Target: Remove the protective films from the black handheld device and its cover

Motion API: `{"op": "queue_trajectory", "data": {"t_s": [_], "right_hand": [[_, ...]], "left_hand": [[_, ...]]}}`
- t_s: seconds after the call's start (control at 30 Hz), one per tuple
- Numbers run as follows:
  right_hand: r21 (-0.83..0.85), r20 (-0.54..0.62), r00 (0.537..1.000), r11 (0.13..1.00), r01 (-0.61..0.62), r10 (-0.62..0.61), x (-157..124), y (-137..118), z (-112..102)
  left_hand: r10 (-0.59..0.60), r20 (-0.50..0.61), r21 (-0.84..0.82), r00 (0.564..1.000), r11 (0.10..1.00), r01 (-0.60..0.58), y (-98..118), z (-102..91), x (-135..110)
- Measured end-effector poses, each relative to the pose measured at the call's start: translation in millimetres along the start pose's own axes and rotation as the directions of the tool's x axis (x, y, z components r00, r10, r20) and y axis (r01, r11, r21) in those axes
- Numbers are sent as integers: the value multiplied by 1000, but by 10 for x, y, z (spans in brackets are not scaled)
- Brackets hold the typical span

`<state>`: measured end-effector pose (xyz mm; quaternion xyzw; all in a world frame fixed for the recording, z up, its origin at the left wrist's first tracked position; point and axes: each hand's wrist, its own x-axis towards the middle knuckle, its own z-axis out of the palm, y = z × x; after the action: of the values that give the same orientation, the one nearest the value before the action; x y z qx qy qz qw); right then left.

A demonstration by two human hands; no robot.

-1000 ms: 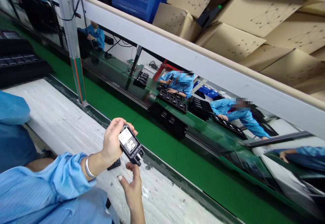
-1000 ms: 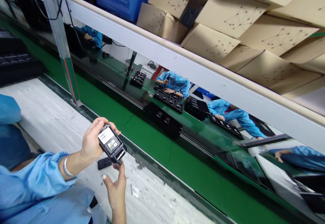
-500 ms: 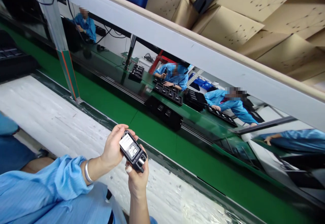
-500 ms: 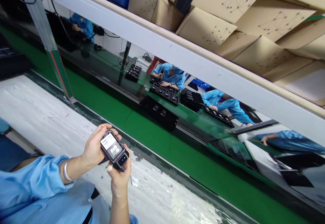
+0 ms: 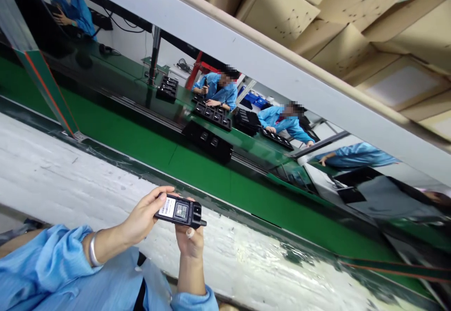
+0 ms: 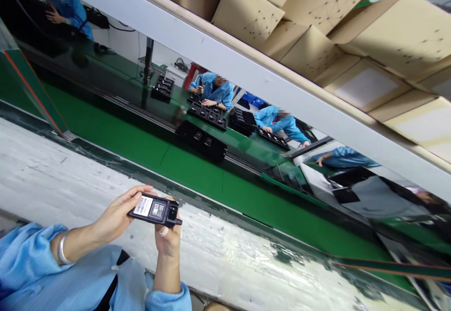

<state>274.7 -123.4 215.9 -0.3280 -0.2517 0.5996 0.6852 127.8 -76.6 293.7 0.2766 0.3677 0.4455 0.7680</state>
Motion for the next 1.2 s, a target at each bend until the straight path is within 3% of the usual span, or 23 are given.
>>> {"op": "queue_trajectory", "data": {"t_s": [0.17,0.27,0.3,0.33,0.47,0.53,0.63,0.73,0.97,1.2], "right_hand": [[129,-115,991,990,-59,74,13,161,-370],[156,-156,985,987,-45,69,-48,249,-571],[160,-168,984,987,-34,61,-80,267,-624],[164,-180,982,986,-21,50,-113,278,-670],[178,-223,975,983,42,-1,-214,272,-779],[181,-228,974,983,42,0,-233,247,-796],[184,-207,978,983,1,38,-243,196,-790],[195,-184,981,980,-26,63,-256,151,-764],[264,-165,980,962,-67,113,-322,118,-757],[331,-141,980,940,-85,138,-480,149,-922]], "left_hand": [[-205,105,127,973,973,191,-304,-170,5],[-295,165,412,941,888,206,-598,-473,106],[-311,155,567,938,805,173,-702,-611,165],[-275,94,744,957,658,117,-800,-761,236],[-144,-87,926,986,352,133,-1064,-1353,574],[-70,-131,971,989,191,142,-1123,-1558,725],[-17,-149,989,989,-15,148,-1206,-1708,876],[-15,-147,979,989,-145,143,-1324,-1742,937],[-13,-129,962,991,-243,122,-1462,-1732,1017],[22,-86,986,996,-140,88,-1205,-1547,901]]}}
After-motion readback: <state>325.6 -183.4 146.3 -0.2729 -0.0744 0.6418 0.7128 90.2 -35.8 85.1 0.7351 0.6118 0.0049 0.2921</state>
